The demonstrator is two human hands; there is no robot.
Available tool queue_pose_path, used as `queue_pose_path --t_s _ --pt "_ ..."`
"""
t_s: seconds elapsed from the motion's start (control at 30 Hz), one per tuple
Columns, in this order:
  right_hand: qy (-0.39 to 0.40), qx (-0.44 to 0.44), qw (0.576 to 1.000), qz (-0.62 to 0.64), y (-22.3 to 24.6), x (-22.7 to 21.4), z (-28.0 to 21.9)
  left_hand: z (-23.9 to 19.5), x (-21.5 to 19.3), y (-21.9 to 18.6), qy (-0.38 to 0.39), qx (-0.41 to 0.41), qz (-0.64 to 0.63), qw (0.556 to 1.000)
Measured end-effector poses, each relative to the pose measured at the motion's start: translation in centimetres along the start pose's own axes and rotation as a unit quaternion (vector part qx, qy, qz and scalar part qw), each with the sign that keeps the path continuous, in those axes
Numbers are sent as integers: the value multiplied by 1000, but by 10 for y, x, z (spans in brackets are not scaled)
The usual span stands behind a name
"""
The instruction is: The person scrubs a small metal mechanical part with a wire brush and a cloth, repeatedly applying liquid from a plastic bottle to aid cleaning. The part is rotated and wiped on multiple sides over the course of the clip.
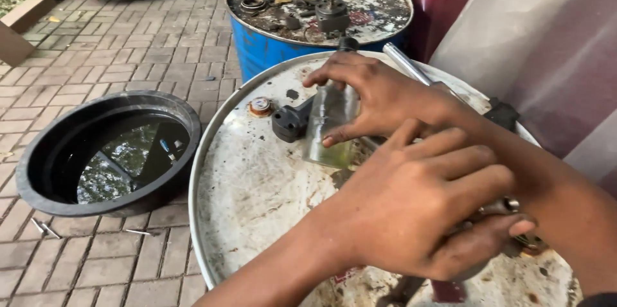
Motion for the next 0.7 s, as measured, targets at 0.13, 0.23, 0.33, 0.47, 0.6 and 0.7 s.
queue_pose_path --t_s 0.13,0.23,0.33,0.47,0.6,0.7 --pt "-121 -6 993 -1 8 -4 -4 -3 1 1 -4 -6 19 1000" --pt "-68 309 935 -162 24 -20 0 -4 4 2 -28 -14 18 999" --pt "142 447 880 -70 41 -18 14 -5 5 2 -30 -11 26 999" --pt "118 451 885 -9 39 -8 28 -3 4 8 -13 -6 27 1000" --pt "55 410 910 17 25 -11 23 0 -1 14 -6 -14 15 1000" --pt "-179 251 951 26 -22 -21 -13 1 -13 19 4 -58 9 998"
Point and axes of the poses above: each hand's wrist, its own z-axis towards the middle knuckle, its own x-axis out of the palm, y = z × x, the point moved 1 cm from there along z, towards the middle knuckle, and after that the axes turned 10 degrees about -z, right-handed, at the moved point
